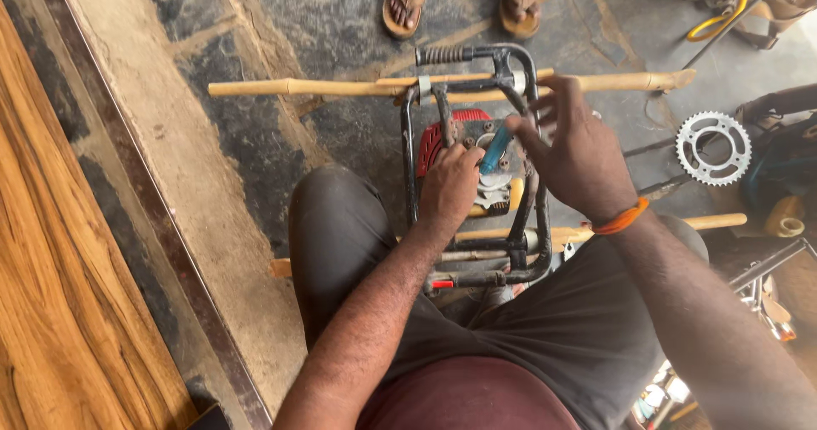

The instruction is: The person uses a screwdriver to tighten screws on the engine of a small motorized machine. They repeatedly adjust the tool and apply pressure to secure the components.

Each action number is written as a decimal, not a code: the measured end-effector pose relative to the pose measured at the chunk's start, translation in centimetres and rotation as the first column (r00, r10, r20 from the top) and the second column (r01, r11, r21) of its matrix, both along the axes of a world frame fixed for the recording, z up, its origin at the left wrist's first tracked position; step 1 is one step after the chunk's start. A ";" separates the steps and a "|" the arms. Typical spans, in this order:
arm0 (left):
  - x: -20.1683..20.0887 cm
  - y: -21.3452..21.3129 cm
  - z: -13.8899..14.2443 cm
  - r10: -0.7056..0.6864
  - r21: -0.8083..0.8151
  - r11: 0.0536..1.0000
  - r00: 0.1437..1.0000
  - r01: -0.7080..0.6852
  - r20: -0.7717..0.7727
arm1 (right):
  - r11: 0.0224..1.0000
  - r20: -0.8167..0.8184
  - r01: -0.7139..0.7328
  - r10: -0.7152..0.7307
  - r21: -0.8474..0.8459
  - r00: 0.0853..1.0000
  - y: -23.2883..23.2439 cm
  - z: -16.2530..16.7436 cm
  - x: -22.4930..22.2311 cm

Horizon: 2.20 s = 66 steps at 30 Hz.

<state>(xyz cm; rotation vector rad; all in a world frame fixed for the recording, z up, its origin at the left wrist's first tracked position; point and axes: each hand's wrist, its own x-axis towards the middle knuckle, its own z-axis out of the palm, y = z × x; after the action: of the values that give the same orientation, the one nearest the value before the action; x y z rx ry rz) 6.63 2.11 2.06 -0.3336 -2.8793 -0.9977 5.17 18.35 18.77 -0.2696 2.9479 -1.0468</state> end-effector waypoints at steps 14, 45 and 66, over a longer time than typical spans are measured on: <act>0.3 0.2 -0.3 0.003 -0.038 0.999 0.998 -0.001 0.059 | 0.953 0.155 -0.264 0.240 0.152 0.958 -0.6 1.1 0.3; -0.9 -0.5 -0.5 0.428 0.041 0.893 0.874 -0.448 0.228 | 0.999 -0.058 0.014 -0.012 0.031 0.998 -1.7 -0.3 -2.1; -1.6 -0.1 -6.1 0.236 0.278 0.809 0.719 -0.518 0.654 | 0.950 -0.173 0.034 0.022 0.310 0.985 -3.0 -3.8 -2.9</act>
<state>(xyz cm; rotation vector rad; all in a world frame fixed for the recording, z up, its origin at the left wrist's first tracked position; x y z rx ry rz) 5.01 2.02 -3.99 0.7345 -2.8318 -1.8703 2.29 15.32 14.93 -0.3636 3.2094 -0.5660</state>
